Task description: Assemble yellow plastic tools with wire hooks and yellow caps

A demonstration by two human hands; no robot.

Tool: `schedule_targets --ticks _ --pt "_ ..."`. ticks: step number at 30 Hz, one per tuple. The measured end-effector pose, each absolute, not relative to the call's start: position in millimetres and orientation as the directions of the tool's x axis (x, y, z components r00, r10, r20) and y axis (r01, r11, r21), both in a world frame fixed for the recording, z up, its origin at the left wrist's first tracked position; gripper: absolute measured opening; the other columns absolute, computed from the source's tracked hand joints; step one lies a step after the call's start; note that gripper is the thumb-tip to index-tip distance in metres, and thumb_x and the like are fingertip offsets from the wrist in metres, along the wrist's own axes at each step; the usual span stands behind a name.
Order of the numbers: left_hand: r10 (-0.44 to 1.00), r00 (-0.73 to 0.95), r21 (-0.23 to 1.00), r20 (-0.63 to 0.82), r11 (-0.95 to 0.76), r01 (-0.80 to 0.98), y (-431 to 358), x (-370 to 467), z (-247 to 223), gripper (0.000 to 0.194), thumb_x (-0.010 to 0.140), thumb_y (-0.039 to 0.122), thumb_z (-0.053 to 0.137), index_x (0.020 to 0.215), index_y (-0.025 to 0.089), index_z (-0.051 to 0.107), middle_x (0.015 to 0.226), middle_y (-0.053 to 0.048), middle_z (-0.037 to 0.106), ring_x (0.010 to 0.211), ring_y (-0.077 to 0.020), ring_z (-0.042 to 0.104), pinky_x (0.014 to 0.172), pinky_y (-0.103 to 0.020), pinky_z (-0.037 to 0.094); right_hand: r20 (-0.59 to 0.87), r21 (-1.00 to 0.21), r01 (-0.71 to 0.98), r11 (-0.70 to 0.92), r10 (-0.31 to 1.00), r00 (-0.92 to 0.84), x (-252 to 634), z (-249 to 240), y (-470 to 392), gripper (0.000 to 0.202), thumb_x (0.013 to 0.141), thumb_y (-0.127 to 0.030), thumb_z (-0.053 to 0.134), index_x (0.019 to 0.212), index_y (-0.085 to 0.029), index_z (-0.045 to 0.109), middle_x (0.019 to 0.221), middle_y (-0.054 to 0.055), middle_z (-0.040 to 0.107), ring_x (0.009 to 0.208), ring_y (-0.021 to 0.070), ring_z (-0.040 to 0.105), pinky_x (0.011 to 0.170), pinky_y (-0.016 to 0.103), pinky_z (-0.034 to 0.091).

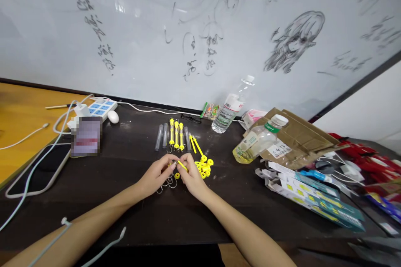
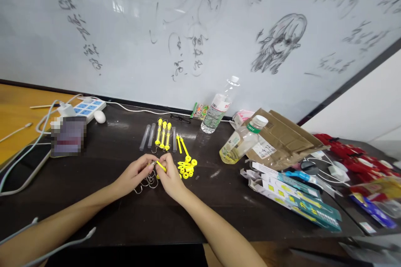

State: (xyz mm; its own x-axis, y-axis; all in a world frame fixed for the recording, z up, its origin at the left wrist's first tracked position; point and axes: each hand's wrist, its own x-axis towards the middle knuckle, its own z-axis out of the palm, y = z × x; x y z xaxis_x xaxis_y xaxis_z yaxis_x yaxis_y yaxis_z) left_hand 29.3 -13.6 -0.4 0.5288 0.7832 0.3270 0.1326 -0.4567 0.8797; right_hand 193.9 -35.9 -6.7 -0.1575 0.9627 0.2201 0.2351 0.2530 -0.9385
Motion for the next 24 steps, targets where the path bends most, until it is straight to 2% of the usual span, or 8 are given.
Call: schedule_targets --ticks 3,7,13,15,19,21,24 --pt "0.808 0.504 0.915 0.305 -0.396 0.080 -12 26 3 0.022 0.093 0.034 0.046 0.103 0.017 0.055 0.068 0.004 0.045 0.058 -0.0094 0.042 0.055 -0.020 0.036 0.278 -0.903 0.292 0.315 0.947 -0.163 197 -4 -37 0.011 0.091 -0.031 0.045 0.087 -0.022 0.040 0.064 -0.007 0.038 0.055 0.0102 0.039 0.053 0.022 0.032" --pt "0.827 0.484 0.942 0.286 -0.335 0.016 -10 25 3 0.022 0.092 0.037 0.046 0.100 0.017 0.054 0.069 0.004 0.049 0.057 -0.0085 0.044 0.053 -0.019 0.036 0.313 -0.865 0.342 0.367 0.927 -0.205 201 -2 -35 0.012 0.091 -0.032 0.047 0.088 -0.022 0.042 0.066 -0.006 0.039 0.058 0.0110 0.039 0.056 0.023 0.032" --pt "0.809 0.488 0.895 0.328 -0.431 0.113 -10 24 5 0.022 0.093 0.036 0.046 0.098 0.017 0.055 0.075 0.000 0.056 0.066 -0.0119 0.054 0.060 -0.022 0.043 0.364 -0.808 0.404 0.428 0.903 -0.227 203 1 -33 0.019 0.093 -0.035 0.042 0.081 -0.021 0.045 0.070 -0.003 0.045 0.062 0.0130 0.045 0.060 0.026 0.034" --pt "0.791 0.497 0.822 0.356 -0.518 0.236 -10 22 6 0.021 0.094 0.035 0.044 0.100 0.018 0.055 0.082 -0.001 0.060 0.074 -0.0144 0.058 0.067 -0.025 0.045 0.362 -0.798 0.427 0.425 0.905 -0.225 202 3 -34 0.022 0.094 -0.035 0.040 0.078 -0.021 0.045 0.068 -0.002 0.045 0.062 0.0132 0.045 0.060 0.026 0.034" --pt "0.740 0.541 0.571 0.398 -0.662 0.486 -10 18 7 0.019 0.096 0.029 0.039 0.102 0.021 0.056 0.096 -0.003 0.063 0.085 -0.0165 0.060 0.074 -0.027 0.046 0.308 -0.839 0.396 0.372 0.926 -0.217 202 1 -34 0.026 0.093 -0.039 0.040 0.074 -0.021 0.044 0.064 -0.003 0.043 0.059 0.0126 0.043 0.056 0.025 0.035" --pt "0.708 0.571 0.447 0.415 -0.706 0.549 -9 17 7 0.020 0.096 0.027 0.038 0.103 0.022 0.056 0.096 -0.002 0.062 0.083 -0.0153 0.061 0.072 -0.025 0.045 0.221 -0.912 0.302 0.276 0.954 -0.203 201 -3 -32 0.030 0.092 -0.044 0.041 0.072 -0.022 0.042 0.060 -0.004 0.040 0.051 0.0107 0.039 0.048 0.023 0.033" --pt "0.660 0.604 0.289 0.447 -0.745 0.601 -8 17 4 0.022 0.097 0.027 0.036 0.103 0.022 0.057 0.093 -0.001 0.062 0.081 -0.0144 0.061 0.068 -0.023 0.044 0.047 -0.992 0.106 0.071 0.977 -0.210 199 -7 -29 0.035 0.087 -0.052 0.045 0.069 -0.022 0.039 0.050 -0.009 0.029 0.039 0.0073 0.024 0.035 0.019 0.027"
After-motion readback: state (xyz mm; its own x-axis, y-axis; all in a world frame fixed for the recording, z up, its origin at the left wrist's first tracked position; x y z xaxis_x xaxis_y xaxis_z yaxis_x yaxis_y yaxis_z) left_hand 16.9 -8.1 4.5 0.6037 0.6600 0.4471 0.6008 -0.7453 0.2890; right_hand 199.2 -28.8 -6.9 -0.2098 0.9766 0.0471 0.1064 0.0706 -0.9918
